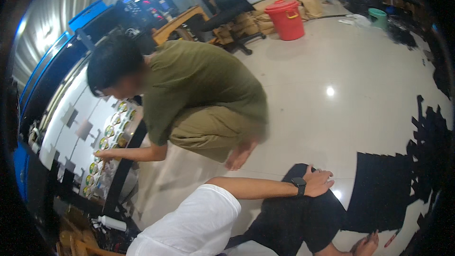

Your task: The person sits on the floor and uses a utility knife to cut strips from a large piece of black fabric. They repeatedly align the fabric, cut along the edge, and set the cut strips aside.

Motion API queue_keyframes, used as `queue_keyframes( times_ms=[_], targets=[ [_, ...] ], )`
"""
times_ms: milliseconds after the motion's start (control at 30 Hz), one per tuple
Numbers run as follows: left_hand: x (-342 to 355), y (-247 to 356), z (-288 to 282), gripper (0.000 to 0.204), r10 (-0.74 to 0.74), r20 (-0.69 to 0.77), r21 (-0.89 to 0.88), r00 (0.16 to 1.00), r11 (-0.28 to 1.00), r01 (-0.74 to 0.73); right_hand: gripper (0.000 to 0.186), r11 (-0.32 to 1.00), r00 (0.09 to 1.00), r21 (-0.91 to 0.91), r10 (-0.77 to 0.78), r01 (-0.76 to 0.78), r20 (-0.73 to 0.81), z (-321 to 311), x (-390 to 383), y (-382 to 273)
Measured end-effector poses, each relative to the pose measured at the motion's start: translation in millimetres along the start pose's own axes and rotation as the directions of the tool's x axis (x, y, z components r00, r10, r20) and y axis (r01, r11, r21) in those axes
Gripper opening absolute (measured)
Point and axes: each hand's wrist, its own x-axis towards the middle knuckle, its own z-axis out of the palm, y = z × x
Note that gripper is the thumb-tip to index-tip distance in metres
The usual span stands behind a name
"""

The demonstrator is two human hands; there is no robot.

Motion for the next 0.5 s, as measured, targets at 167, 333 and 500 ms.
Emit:
queue_keyframes(
  times_ms=[167,333,500],
  targets=[
    [38,84,123,0.053,0.492,-0.007,-0.544,0.871,0.729,-0.416,0.045,0.991,0.974,0.071,0.126,-0.115,-0.189,33,-7,21],
    [76,120,162,0.05,0.555,-0.054,-0.49,0.83,0.709,-0.507,0.036,0.953,0.928,0.197,0.277,-0.231,-0.249,6,18,-40],
    [76,136,168,0.02,0.625,0.082,-0.394,0.776,0.735,-0.551,0.028,0.778,0.76,0.405,0.599,-0.48,-0.251,1,9,-32]
  ],
)
